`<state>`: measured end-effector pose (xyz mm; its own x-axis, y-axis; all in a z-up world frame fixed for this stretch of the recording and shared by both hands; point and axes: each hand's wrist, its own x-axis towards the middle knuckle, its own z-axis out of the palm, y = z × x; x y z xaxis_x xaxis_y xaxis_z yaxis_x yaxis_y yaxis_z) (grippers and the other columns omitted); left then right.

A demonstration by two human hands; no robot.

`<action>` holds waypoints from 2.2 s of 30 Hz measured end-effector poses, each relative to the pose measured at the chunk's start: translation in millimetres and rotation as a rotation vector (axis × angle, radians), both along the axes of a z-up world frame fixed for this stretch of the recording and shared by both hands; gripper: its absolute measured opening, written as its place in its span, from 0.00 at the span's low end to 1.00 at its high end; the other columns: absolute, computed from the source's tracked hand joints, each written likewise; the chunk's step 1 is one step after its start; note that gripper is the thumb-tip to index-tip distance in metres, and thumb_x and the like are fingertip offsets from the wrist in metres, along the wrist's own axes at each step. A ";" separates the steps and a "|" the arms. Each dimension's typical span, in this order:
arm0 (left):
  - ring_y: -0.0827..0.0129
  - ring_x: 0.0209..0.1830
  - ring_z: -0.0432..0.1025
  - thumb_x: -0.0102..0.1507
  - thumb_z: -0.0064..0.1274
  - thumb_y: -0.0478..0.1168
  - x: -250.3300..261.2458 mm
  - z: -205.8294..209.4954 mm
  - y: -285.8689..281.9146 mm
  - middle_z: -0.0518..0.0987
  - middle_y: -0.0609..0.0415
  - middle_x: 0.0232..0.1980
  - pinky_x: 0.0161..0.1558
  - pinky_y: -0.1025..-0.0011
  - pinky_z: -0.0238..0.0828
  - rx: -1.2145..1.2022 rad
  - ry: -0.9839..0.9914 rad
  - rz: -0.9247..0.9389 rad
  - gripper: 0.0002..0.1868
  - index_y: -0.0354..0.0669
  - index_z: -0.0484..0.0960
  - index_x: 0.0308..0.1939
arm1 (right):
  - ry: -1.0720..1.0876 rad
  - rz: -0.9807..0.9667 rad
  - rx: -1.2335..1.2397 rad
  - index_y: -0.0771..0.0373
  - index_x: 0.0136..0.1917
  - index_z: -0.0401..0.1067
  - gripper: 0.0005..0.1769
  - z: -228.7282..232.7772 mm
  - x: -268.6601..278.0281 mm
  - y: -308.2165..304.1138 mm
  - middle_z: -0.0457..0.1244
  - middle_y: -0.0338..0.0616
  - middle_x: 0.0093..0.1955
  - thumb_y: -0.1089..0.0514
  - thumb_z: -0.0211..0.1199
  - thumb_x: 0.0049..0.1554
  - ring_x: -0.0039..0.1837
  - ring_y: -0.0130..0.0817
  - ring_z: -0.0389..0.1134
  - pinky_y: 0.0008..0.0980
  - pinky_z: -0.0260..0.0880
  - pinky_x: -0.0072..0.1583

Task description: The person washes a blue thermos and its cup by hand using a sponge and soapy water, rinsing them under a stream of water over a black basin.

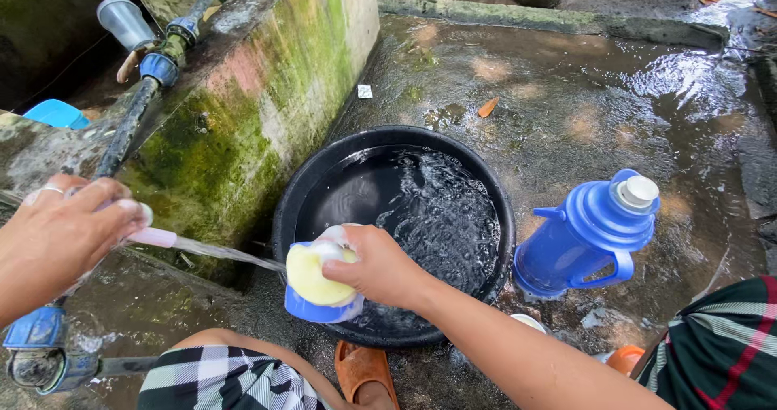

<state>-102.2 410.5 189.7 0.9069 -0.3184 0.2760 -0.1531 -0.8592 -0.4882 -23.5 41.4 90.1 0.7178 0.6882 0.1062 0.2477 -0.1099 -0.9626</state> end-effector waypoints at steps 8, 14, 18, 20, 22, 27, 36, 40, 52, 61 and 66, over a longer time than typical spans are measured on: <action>0.64 0.32 0.83 0.67 0.47 0.66 38.7 -28.2 66.8 0.83 0.49 0.41 0.40 0.66 0.82 -0.084 0.344 0.633 0.28 0.48 0.77 0.55 | 0.011 0.001 -0.012 0.66 0.57 0.76 0.20 -1.3 -4.6 -3.3 0.71 0.46 0.49 0.57 0.64 0.51 0.51 0.30 0.73 0.31 0.73 0.56; 0.67 0.32 0.82 0.58 0.56 0.59 40.2 -58.2 114.2 0.83 0.53 0.40 0.39 0.68 0.82 -0.128 0.220 0.282 0.26 0.51 0.78 0.54 | -0.008 -0.010 0.006 0.66 0.57 0.76 0.20 -0.9 -4.0 -10.2 0.71 0.46 0.49 0.57 0.64 0.52 0.52 0.30 0.72 0.31 0.73 0.56; 0.68 0.33 0.82 0.56 0.58 0.56 37.0 -58.1 106.0 0.83 0.53 0.39 0.40 0.68 0.81 -0.155 0.165 0.227 0.27 0.50 0.78 0.55 | 0.005 -0.016 0.016 0.65 0.56 0.76 0.20 -3.9 -4.7 -12.9 0.71 0.46 0.49 0.57 0.64 0.51 0.52 0.30 0.72 0.31 0.73 0.56; 0.68 0.33 0.82 0.55 0.59 0.55 30.8 -50.7 101.7 0.83 0.53 0.39 0.40 0.67 0.80 -0.169 0.139 0.215 0.27 0.50 0.78 0.55 | -0.027 -0.014 -0.013 0.66 0.56 0.76 0.20 -5.7 -5.8 -17.2 0.71 0.46 0.49 0.57 0.64 0.52 0.51 0.30 0.73 0.31 0.73 0.56; 0.68 0.33 0.82 0.54 0.60 0.54 30.2 -41.7 96.2 0.83 0.53 0.39 0.41 0.67 0.80 -0.169 0.114 0.189 0.28 0.50 0.77 0.55 | -0.026 -0.021 -0.009 0.66 0.56 0.76 0.20 -6.2 -4.1 -19.0 0.71 0.46 0.49 0.57 0.64 0.51 0.52 0.30 0.73 0.32 0.73 0.56; 0.68 0.34 0.81 0.52 0.62 0.52 20.5 -42.6 79.6 0.83 0.52 0.39 0.42 0.67 0.79 -0.174 0.069 0.103 0.29 0.49 0.77 0.56 | 0.044 -0.050 -0.065 0.65 0.57 0.75 0.21 -10.4 -2.1 -25.6 0.71 0.45 0.49 0.57 0.64 0.51 0.51 0.30 0.73 0.31 0.73 0.56; 0.69 0.35 0.81 0.48 0.67 0.47 47.8 -57.4 120.3 0.82 0.52 0.39 0.44 0.67 0.78 -0.155 0.252 0.380 0.33 0.47 0.77 0.56 | 0.048 -0.019 -0.006 0.67 0.57 0.76 0.20 -20.0 -3.8 -28.7 0.71 0.45 0.49 0.58 0.63 0.52 0.52 0.28 0.72 0.31 0.72 0.56; 0.69 0.36 0.80 0.46 0.69 0.44 40.2 -58.3 124.6 0.82 0.52 0.39 0.45 0.67 0.77 -0.185 0.282 0.336 0.35 0.46 0.76 0.57 | 0.056 -0.061 -0.009 0.66 0.58 0.75 0.21 -26.5 0.0 -38.2 0.71 0.44 0.50 0.58 0.64 0.52 0.52 0.28 0.72 0.30 0.73 0.57; 0.51 0.50 0.76 0.65 0.50 0.60 60.0 -88.6 -280.1 0.81 0.42 0.49 0.52 0.56 0.76 -1.573 0.316 0.206 0.37 0.42 0.64 0.71 | -0.183 -0.525 0.008 0.65 0.57 0.76 0.19 -40.3 6.0 -123.0 0.71 0.44 0.49 0.55 0.63 0.54 0.50 0.30 0.72 0.33 0.71 0.55; 0.59 0.56 0.76 0.64 0.44 0.61 82.3 -178.4 -396.6 0.81 0.53 0.57 0.55 0.52 0.76 -3.090 0.943 0.323 0.27 0.53 0.77 0.60 | -0.162 -0.685 0.052 0.66 0.53 0.80 0.16 -56.5 -9.1 -182.4 0.71 0.42 0.46 0.58 0.66 0.52 0.48 0.25 0.70 0.29 0.71 0.51; 0.57 0.47 0.79 0.65 0.46 0.61 86.1 -191.9 -412.9 0.84 0.49 0.49 0.53 0.57 0.76 -3.177 1.031 0.372 0.28 0.44 0.79 0.55 | 0.010 -0.810 -0.085 0.63 0.55 0.81 0.17 -59.4 -15.3 -191.4 0.73 0.44 0.43 0.54 0.67 0.55 0.45 0.31 0.71 0.32 0.73 0.50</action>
<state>-16.1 -2.4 -2.1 0.8156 -0.3282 -0.4765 0.4844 0.8377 0.2523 -38.9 -149.9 30.7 0.9969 -0.0400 0.0679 0.0513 -0.3243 -0.9445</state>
